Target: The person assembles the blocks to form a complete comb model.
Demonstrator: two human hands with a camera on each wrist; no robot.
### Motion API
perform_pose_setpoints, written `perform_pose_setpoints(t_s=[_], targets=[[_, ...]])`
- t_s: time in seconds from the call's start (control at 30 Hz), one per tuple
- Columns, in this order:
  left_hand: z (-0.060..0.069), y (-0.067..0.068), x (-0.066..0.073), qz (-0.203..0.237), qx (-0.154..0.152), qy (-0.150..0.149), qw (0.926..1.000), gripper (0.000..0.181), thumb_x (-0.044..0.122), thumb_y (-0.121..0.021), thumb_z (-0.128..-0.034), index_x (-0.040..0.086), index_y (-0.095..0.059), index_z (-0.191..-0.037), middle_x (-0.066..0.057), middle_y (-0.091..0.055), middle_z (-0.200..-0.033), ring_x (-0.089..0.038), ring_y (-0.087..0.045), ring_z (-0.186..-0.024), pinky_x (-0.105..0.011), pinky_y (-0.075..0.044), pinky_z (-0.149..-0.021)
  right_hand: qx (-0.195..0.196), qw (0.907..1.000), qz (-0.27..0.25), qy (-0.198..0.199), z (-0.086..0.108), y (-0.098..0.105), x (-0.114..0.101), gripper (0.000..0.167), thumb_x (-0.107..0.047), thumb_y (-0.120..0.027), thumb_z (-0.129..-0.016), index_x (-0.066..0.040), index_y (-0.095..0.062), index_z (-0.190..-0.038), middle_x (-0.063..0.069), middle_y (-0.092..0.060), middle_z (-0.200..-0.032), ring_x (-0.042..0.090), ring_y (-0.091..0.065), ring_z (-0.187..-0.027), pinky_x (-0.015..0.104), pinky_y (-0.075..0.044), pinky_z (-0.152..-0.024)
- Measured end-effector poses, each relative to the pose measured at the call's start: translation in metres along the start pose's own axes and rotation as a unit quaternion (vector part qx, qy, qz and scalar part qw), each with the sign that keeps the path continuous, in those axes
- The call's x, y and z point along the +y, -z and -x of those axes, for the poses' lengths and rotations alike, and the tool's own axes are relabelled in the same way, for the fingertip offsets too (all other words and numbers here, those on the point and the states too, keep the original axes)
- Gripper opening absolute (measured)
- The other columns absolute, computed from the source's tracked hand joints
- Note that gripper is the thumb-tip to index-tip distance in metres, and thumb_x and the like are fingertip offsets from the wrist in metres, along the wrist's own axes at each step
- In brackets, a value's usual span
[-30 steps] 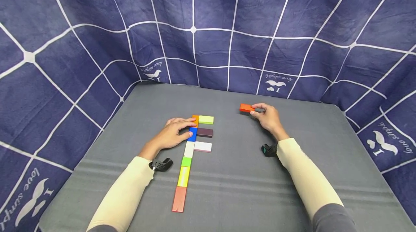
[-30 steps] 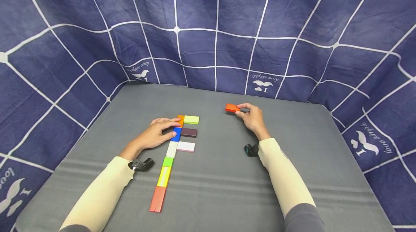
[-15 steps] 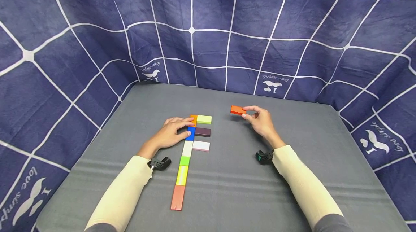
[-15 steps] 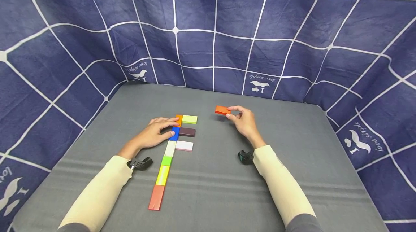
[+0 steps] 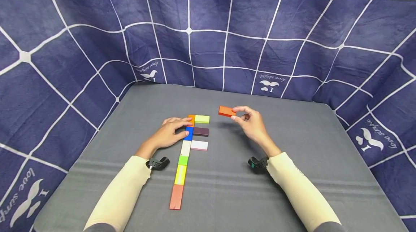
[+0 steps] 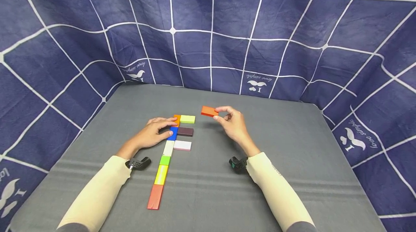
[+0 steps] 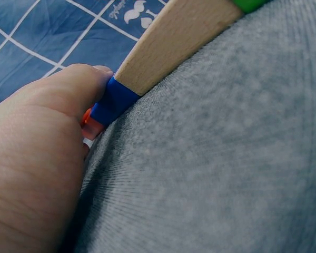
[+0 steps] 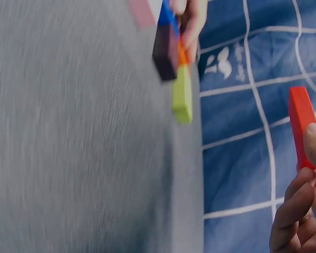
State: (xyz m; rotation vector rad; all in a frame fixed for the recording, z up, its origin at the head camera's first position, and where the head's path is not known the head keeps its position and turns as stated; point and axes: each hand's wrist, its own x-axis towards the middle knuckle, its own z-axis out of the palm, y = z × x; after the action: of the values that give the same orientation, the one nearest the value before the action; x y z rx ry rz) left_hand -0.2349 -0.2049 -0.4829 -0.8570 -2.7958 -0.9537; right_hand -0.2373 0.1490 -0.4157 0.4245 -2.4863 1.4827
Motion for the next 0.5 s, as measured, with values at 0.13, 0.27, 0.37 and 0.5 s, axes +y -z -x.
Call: perform_pose_setpoints(t_s=[0.13, 0.27, 0.37, 0.5], targets=[[0.001, 0.000, -0.002, -0.003, 0.001, 0.000, 1.0000, 0.041, 0.043, -0.065, -0.0966, 0.034, -0.062, -0.136, 0.015, -0.049, -0.152, -0.017, -0.045, -0.137, -0.051, -0.020, -0.116, -0.005, 0.9994, -0.035, 0.000, 0.009, -0.009, -0.014, 0.028, -0.020, -0.082, -0.084, -0.015, -0.075, -0.111, 0.006, -0.073, -0.108, 0.002, -0.053, -0.057, 0.017, -0.035, -0.048], [0.002, 0.001, -0.002, -0.001, 0.003, 0.006, 1.0000, 0.040, 0.042, -0.065, -0.0965, 0.035, -0.062, -0.136, 0.017, -0.049, -0.152, -0.016, -0.045, -0.137, -0.050, -0.019, -0.116, -0.008, 0.9977, -0.067, 0.002, 0.018, -0.015, -0.026, 0.030, -0.014, -0.081, -0.085, -0.009, -0.074, -0.113, 0.008, -0.071, -0.122, 0.002, -0.053, -0.058, 0.016, -0.035, -0.050], [0.001, 0.001, -0.001, 0.000, -0.001, 0.007, 1.0000, 0.041, 0.043, -0.064, -0.0966, 0.034, -0.062, -0.136, 0.018, -0.048, -0.152, -0.016, -0.045, -0.137, -0.051, -0.019, -0.116, -0.012, 0.9960, -0.088, 0.003, 0.029, -0.017, -0.041, 0.029, -0.007, -0.079, -0.085, -0.003, -0.073, -0.113, 0.013, -0.070, -0.123, 0.002, -0.053, -0.058, 0.015, -0.036, -0.051], [-0.001, 0.003, -0.002, -0.002, -0.004, 0.002, 1.0000, 0.042, 0.044, -0.064, -0.0963, 0.034, -0.061, -0.137, 0.016, -0.048, -0.153, -0.017, -0.045, -0.137, -0.052, -0.020, -0.115, -0.021, 0.9928, -0.118, 0.002, 0.047, -0.022, -0.061, 0.027, 0.000, -0.077, -0.085, 0.004, -0.072, -0.110, 0.020, -0.069, -0.121, 0.002, -0.053, -0.058, 0.015, -0.038, -0.051]])
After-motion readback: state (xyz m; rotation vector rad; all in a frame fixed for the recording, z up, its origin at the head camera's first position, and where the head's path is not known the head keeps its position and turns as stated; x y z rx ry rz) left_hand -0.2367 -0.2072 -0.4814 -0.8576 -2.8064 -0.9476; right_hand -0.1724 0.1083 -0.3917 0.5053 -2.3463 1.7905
